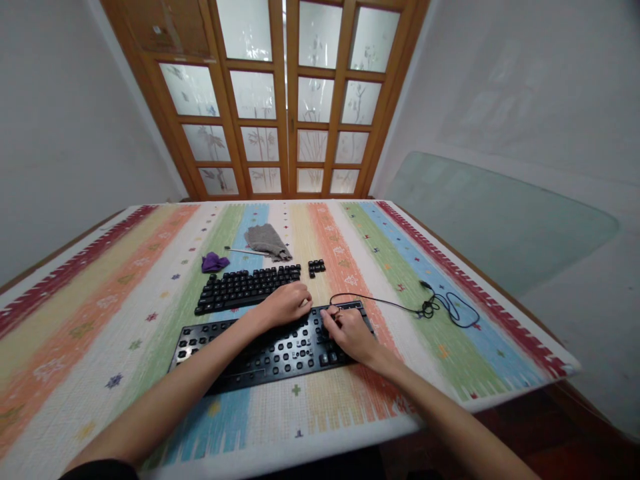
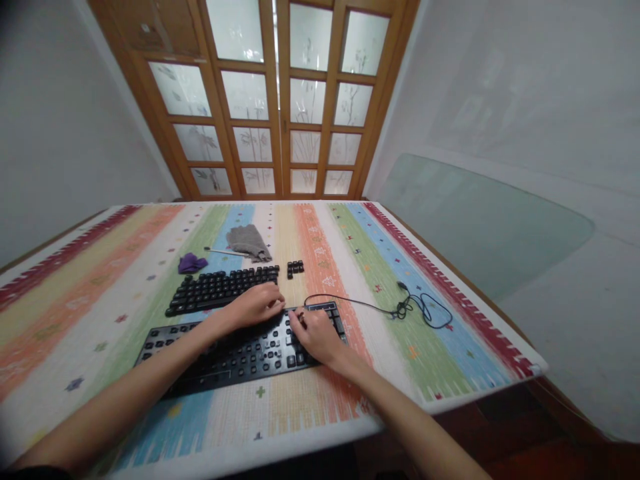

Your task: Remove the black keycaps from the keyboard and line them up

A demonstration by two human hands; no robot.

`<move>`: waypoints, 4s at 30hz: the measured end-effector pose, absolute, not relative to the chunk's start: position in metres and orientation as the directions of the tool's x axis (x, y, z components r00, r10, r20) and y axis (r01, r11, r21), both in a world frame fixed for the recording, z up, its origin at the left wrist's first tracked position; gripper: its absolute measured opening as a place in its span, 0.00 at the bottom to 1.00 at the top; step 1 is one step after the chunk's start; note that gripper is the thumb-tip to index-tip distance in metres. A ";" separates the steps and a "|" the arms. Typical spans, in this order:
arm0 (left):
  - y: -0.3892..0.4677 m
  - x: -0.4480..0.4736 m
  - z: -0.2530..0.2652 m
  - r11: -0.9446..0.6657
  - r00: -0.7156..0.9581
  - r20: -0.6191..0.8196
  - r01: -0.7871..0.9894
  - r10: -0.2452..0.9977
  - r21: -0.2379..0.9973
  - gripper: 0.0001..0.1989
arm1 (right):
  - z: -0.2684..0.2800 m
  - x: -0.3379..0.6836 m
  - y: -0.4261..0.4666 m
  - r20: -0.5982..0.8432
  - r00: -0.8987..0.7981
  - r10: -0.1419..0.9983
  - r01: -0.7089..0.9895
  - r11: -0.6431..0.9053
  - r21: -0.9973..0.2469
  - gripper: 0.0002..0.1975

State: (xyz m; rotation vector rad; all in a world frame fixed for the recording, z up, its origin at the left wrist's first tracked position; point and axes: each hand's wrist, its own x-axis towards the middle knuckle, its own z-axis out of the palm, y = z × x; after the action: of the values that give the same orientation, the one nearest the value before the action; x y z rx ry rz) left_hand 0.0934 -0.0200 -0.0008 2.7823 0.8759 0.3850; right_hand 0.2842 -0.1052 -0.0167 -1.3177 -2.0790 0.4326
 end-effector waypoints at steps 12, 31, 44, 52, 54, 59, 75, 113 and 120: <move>-0.045 0.088 -0.008 -0.831 0.836 0.138 0.481 0.531 0.280 0.05 | 0.006 0.277 -0.064 0.017 -0.268 0.963 0.695 0.206 -0.689 0.22; -0.042 0.111 0.007 -0.755 0.740 0.295 0.413 0.604 0.510 0.06 | 0.028 0.292 -0.064 0.187 -0.222 0.957 0.651 0.288 -0.702 0.24; 0.018 0.117 0.006 -0.756 0.687 0.316 0.585 0.655 0.294 0.05 | 0.022 0.309 -0.080 0.243 -0.192 0.951 0.638 0.309 -0.706 0.22; 0.046 0.133 -0.007 -0.746 0.713 0.224 0.649 0.665 0.148 0.06 | 0.019 0.313 -0.099 0.242 -0.244 0.939 0.592 0.342 -0.730 0.23; 0.049 0.135 -0.011 -0.748 0.716 0.223 0.647 0.662 0.146 0.06 | 0.018 0.313 -0.103 0.237 -0.247 0.939 0.580 0.340 -0.740 0.21; 0.054 0.136 -0.015 -0.753 0.723 0.217 0.643 0.656 0.139 0.07 | 0.009 0.315 -0.105 0.251 -0.228 0.941 0.575 0.338 -0.745 0.21; 0.056 0.137 -0.019 -0.763 0.740 0.191 0.635 0.645 0.116 0.08 | -0.011 0.314 -0.104 0.090 -0.142 0.986 0.459 0.146 -0.876 0.19; -0.027 0.109 -0.013 -0.831 0.822 0.164 0.504 0.545 0.237 0.08 | -0.017 0.296 -0.098 0.331 -0.328 0.885 0.776 0.452 -0.440 0.18; -0.033 0.109 -0.015 -0.832 0.829 0.155 0.492 0.538 0.256 0.05 | 0.007 0.293 -0.062 0.039 -0.284 0.958 0.732 0.244 -0.636 0.22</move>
State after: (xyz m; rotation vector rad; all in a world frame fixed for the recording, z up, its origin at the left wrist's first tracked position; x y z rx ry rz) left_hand 0.1091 -0.0330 -0.0149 2.8057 0.7990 0.3272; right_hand 0.2926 -0.0621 0.0067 -1.5441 -2.1001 0.7194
